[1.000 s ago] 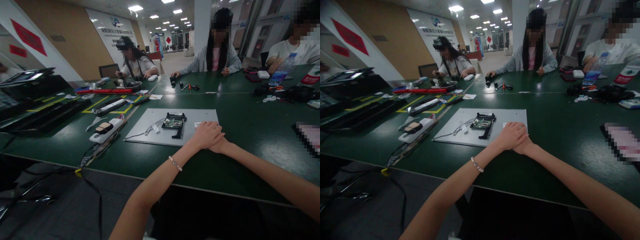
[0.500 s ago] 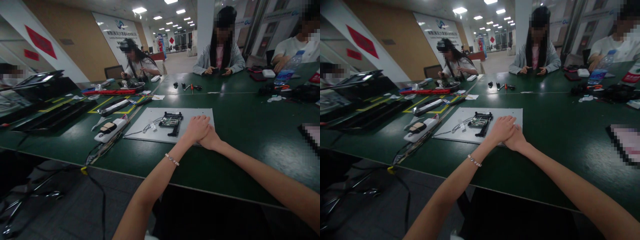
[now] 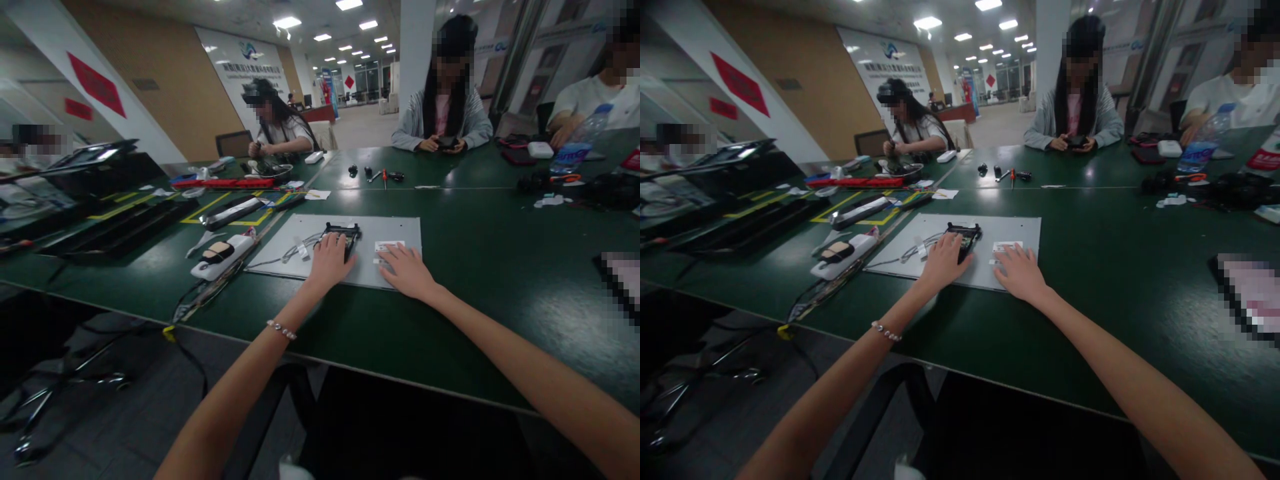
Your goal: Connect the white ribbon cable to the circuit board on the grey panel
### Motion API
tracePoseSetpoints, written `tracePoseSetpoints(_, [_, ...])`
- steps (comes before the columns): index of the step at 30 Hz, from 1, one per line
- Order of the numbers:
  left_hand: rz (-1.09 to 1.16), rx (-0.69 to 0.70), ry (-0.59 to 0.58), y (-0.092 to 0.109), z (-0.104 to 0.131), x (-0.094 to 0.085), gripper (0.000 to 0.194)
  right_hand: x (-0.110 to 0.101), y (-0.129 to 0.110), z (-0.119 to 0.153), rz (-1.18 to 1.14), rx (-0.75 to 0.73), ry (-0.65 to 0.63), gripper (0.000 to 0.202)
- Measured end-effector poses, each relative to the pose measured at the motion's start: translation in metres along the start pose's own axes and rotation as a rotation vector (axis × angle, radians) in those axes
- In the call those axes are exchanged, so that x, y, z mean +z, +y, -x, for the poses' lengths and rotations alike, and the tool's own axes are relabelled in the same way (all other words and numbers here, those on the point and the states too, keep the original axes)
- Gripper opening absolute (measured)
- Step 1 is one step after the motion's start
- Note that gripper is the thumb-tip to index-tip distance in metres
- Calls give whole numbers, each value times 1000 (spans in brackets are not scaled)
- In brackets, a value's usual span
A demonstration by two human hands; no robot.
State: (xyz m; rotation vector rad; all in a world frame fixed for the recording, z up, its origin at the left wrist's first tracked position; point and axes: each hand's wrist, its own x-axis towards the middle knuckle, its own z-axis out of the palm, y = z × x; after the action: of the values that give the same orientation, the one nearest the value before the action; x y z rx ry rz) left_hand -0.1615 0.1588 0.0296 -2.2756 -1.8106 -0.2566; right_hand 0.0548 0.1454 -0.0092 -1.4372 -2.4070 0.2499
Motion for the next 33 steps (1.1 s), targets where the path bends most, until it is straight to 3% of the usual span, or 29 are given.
tracePoseSetpoints(4, [-19, -85, -60, -8, -13, 15, 52, -2, 0, 0, -13, -2, -15, 56])
tracePoseSetpoints(10, [-33, -246, -11, -11, -55, 26, 50, -2, 0, -2, -17, 2, -8, 55])
tracePoseSetpoints(14, [-36, -280, 9, -16, -65, 33, 47, -2, 1, -4, -16, 0, -14, 55])
tracePoseSetpoints(20, [41, -248, -38, -42, -65, 23, 54, -4, 1, -4, -27, -4, -19, 56])
tracePoseSetpoints(24, [-104, -293, 44, -74, -49, 9, 44, -5, 0, -2, -42, -3, -14, 55])
tracePoseSetpoints(28, [-215, -408, -128, -97, -32, 4, 42, -4, -1, -2, -38, 10, -9, 53])
tracePoseSetpoints(33, [-285, -357, -222, -107, -34, 2, 37, -2, -2, -3, -26, 24, -14, 53])
